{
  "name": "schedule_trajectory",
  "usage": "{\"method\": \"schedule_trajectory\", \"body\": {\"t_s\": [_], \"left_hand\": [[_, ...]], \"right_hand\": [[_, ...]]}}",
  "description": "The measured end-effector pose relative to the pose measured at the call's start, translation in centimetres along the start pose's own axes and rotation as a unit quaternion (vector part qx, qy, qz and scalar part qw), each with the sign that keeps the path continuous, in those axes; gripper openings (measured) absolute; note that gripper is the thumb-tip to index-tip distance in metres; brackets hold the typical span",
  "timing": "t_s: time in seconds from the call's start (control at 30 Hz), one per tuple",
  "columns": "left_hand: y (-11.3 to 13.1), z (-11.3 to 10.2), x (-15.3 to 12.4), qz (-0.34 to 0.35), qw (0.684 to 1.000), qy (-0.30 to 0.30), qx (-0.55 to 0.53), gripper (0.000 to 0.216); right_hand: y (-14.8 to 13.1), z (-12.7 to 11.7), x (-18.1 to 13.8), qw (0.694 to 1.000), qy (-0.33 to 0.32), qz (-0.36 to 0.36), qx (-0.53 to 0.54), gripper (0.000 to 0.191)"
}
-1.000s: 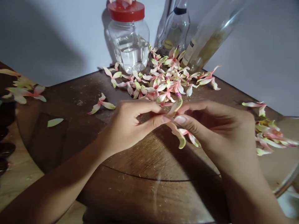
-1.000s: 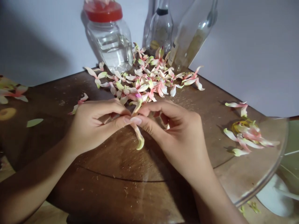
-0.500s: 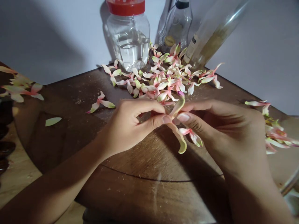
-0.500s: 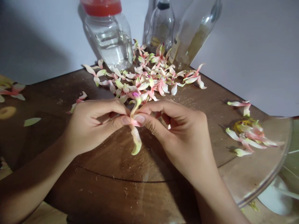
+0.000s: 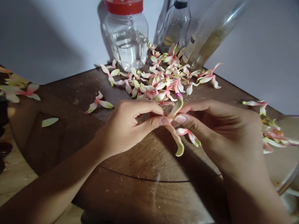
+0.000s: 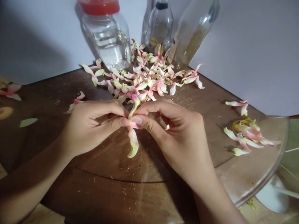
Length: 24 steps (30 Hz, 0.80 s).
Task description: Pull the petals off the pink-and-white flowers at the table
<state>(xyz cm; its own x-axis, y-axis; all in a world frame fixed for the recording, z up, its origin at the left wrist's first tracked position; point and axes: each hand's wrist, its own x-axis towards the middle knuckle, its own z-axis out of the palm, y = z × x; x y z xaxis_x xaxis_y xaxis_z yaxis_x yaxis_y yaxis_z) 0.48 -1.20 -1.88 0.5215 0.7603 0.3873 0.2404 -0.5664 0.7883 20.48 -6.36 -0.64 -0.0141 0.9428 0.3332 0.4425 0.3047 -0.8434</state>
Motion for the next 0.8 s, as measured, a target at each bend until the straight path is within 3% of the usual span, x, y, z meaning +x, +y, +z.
{"method": "schedule_trajectory", "body": {"t_s": [0.37, 0.53, 0.8], "left_hand": [[-0.03, 0.04, 0.05, 0.012, 1.0, -0.005, -0.023, 0.007], [-0.05, 0.06, 0.0, 0.013, 1.0, -0.006, -0.018, 0.006], [-0.09, 0.11, -0.08, 0.012, 1.0, -0.007, 0.007, 0.018]], "right_hand": [[0.0, 0.02, 0.19, 1.0, -0.009, -0.013, 0.015, 0.015], [0.07, 0.11, -0.03, 0.999, -0.016, 0.012, 0.029, 0.012], [0.26, 0.33, 0.21, 0.998, -0.022, 0.006, 0.06, 0.006]]}}
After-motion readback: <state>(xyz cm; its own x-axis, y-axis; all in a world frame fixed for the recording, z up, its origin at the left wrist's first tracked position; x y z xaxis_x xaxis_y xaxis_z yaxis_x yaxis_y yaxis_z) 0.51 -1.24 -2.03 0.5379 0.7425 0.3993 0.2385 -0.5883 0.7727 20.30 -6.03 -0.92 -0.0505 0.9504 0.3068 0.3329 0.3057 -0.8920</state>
